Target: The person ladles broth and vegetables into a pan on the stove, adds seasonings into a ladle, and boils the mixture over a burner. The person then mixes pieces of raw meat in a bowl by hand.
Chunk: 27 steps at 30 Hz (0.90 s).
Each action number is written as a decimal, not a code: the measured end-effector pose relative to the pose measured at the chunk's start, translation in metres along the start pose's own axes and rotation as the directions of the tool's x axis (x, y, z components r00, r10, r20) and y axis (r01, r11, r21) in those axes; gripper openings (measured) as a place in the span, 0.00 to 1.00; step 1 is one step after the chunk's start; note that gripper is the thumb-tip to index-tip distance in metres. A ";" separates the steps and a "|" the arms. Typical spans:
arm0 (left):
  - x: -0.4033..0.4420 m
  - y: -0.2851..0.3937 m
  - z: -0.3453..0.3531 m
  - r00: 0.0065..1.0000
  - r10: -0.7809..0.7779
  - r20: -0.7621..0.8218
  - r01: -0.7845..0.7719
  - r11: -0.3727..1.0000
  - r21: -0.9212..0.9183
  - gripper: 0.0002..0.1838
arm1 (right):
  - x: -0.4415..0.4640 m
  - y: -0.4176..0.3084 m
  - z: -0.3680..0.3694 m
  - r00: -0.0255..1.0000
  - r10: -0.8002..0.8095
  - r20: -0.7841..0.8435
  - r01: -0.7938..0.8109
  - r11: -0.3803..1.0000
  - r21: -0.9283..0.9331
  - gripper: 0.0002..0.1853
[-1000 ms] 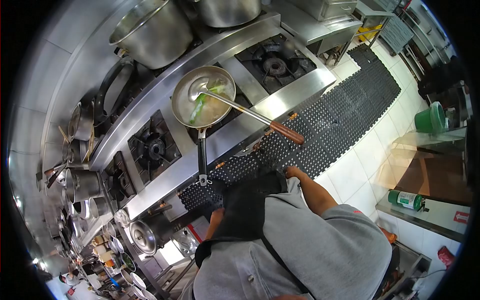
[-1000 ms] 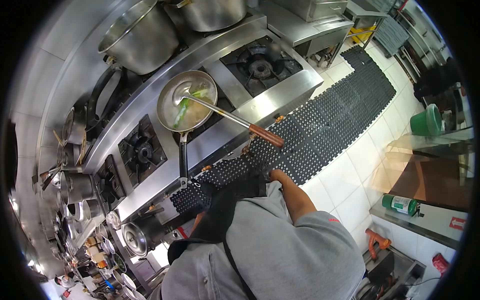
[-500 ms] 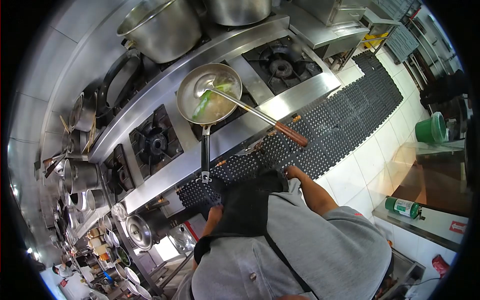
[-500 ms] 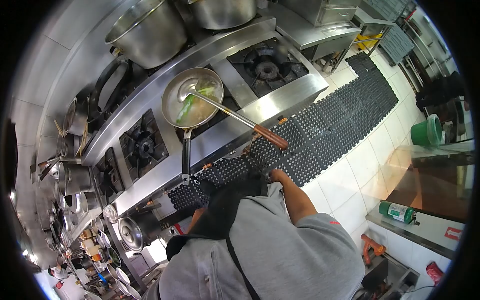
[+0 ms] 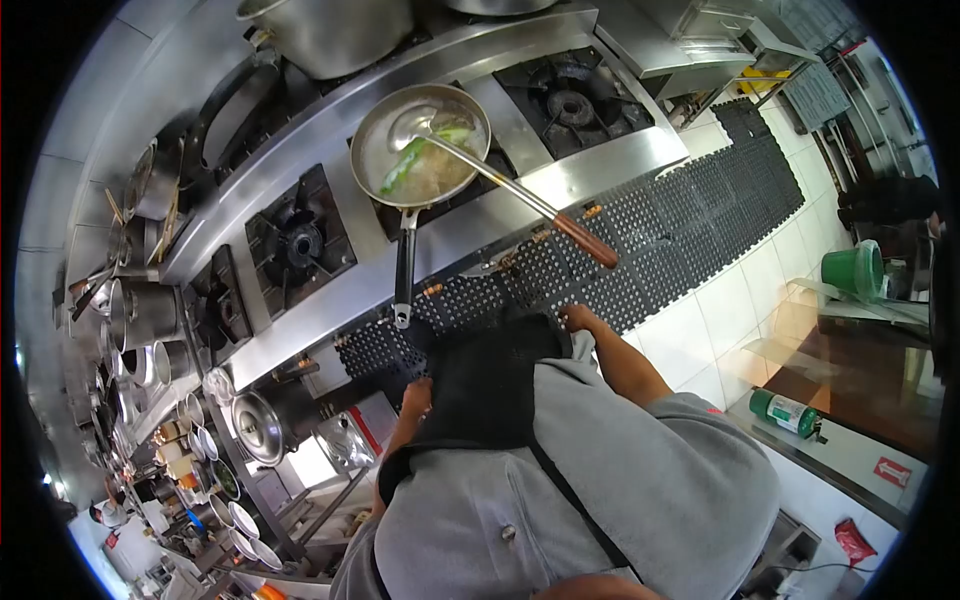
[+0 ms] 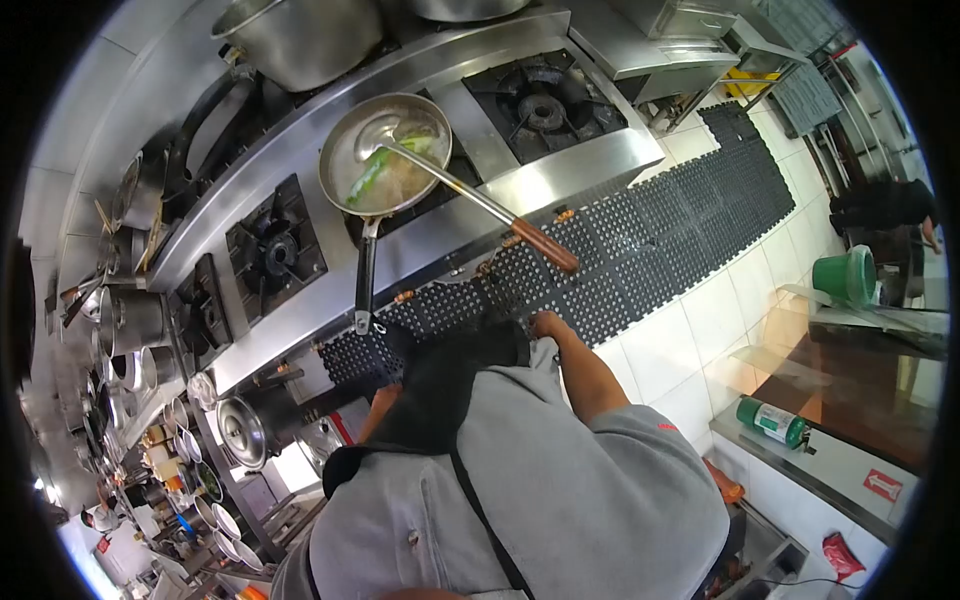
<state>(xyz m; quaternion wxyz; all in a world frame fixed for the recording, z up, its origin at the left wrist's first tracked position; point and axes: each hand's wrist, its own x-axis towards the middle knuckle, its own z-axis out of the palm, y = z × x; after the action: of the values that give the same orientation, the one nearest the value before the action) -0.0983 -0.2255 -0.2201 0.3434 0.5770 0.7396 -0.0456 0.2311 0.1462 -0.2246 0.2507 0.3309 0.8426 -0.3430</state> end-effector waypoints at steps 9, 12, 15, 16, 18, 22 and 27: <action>-0.006 0.020 -0.015 0.983 -0.143 0.119 0.150 0.987 -0.056 0.17 | 0.006 0.010 0.002 0.997 -0.056 0.048 0.057 0.998 -0.007 0.20; -0.008 0.019 0.001 0.970 -0.232 0.075 0.243 0.945 -0.221 0.20 | 0.009 0.022 0.013 0.994 -0.111 0.004 0.112 0.993 -0.024 0.19; -0.009 0.019 0.013 0.983 -0.179 -0.038 0.167 0.964 -0.209 0.19 | 0.013 0.027 0.022 0.996 -0.089 -0.006 0.089 0.996 0.017 0.17; -0.011 0.020 0.010 0.988 -0.148 -0.036 0.140 0.974 -0.178 0.19 | 0.014 0.029 0.024 0.993 -0.120 -0.020 0.121 0.992 0.031 0.17; -0.011 0.025 0.000 0.992 -0.122 -0.037 0.115 0.982 -0.149 0.19 | 0.015 0.028 0.026 0.994 -0.103 -0.042 0.104 0.994 0.034 0.17; -0.012 0.028 -0.004 0.929 -0.354 0.109 0.361 0.798 -0.482 0.19 | 0.012 0.018 0.019 0.999 -0.032 -0.004 0.032 0.999 -0.012 0.17; -0.011 0.008 0.014 0.990 -0.083 -0.115 0.069 0.991 -0.118 0.20 | 0.018 0.015 0.030 1.000 -0.018 -0.022 0.019 0.999 0.044 0.17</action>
<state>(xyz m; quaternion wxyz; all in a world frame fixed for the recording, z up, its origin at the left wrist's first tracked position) -0.0841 -0.2380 -0.2219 0.3289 0.5295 0.7817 0.0185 0.2360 0.1391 -0.2615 0.2312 0.3323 0.8404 -0.3604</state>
